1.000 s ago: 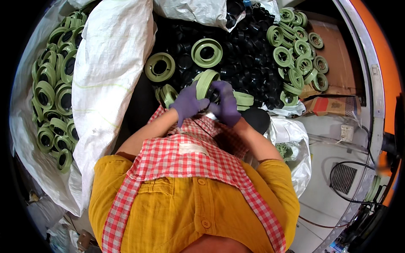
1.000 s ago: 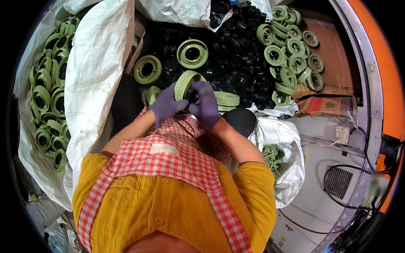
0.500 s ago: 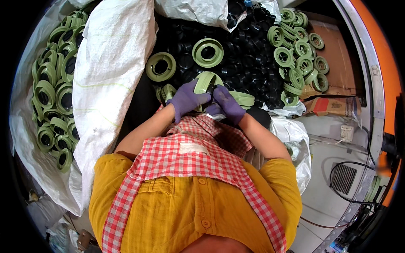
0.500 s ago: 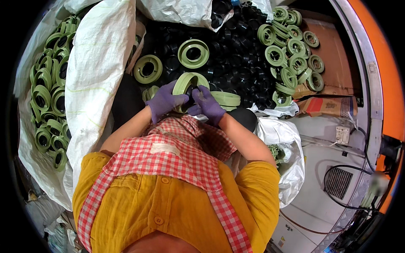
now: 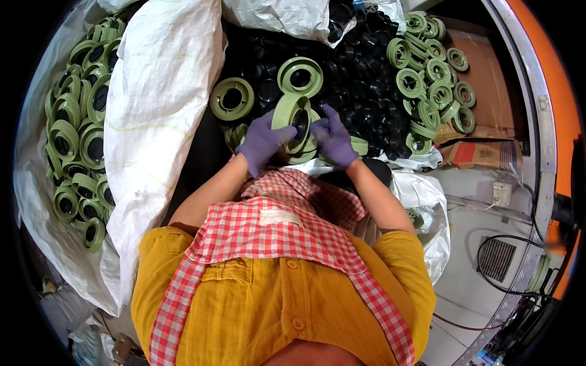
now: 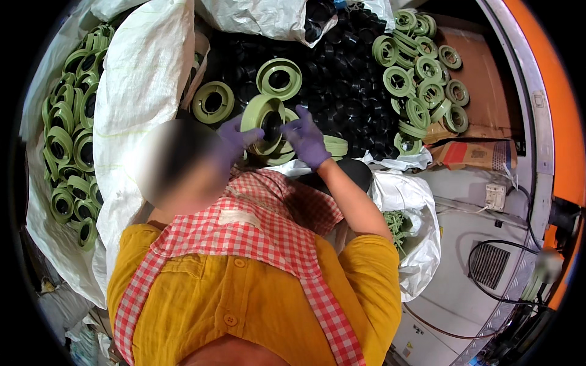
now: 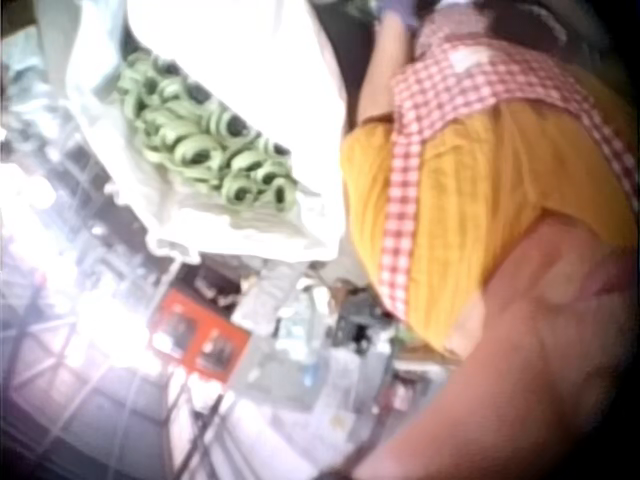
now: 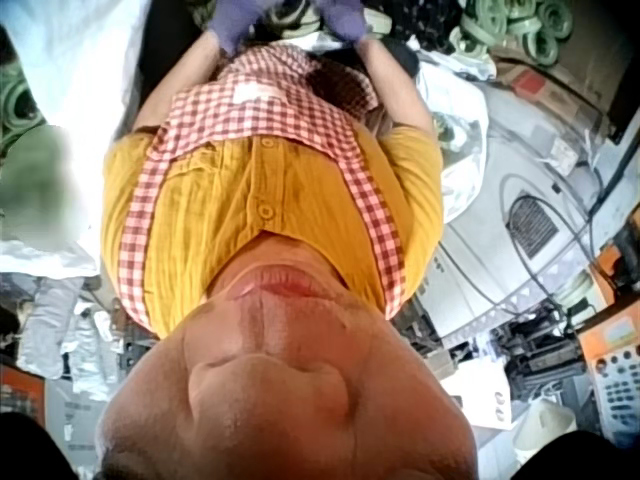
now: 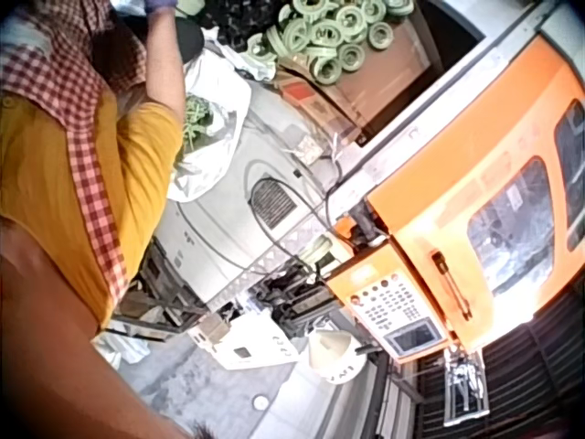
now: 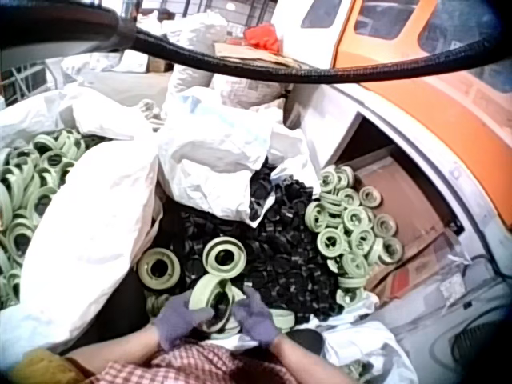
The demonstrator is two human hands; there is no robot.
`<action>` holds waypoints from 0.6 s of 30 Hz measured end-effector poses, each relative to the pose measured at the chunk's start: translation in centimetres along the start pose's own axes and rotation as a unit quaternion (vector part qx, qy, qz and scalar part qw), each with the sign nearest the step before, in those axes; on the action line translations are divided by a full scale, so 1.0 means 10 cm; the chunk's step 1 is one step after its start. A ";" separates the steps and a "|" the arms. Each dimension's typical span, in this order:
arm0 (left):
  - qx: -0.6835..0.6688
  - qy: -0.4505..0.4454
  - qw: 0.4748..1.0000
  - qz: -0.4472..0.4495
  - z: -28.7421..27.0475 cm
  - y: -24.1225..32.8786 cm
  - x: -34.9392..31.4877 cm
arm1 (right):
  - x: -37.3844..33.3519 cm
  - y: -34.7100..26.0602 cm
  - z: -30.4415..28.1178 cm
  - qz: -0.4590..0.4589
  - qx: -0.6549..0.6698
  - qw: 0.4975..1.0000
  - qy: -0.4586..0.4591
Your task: The person sits on the floor and assembles green and black plastic rings by hand. They pick up green rings, insert black components into them, and place the assembled units into a white sack. The process is repeated continuously throughout the clip.
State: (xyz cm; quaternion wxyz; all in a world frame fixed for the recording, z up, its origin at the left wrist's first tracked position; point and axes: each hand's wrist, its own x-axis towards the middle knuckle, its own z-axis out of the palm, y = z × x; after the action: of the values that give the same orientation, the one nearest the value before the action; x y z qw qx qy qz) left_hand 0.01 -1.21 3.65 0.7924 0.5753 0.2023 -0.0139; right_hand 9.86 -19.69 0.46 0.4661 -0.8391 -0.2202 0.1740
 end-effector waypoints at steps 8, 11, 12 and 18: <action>-0.161 0.272 0.850 0.422 0.15 0.81 -0.11 | 0.85 0.65 -0.12 0.143 -0.203 0.966 0.072; 0.029 0.156 0.953 0.259 -0.22 0.33 0.21 | 1.11 0.48 0.06 0.202 -0.324 0.924 0.034; 0.117 0.175 0.962 0.175 -0.37 -0.02 0.50 | 1.16 0.51 0.12 0.210 -0.367 0.906 0.011; 0.572 0.131 0.793 -0.163 -0.77 -0.53 1.06 | 1.23 0.79 0.11 0.275 -0.367 0.888 -0.016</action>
State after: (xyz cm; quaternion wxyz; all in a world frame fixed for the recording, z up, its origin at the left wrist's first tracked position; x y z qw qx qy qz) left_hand 6.05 6.30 -6.73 0.2704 0.8785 0.3498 -0.1808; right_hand 21.32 -16.02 -7.96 0.0550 -0.9744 -0.0357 0.2153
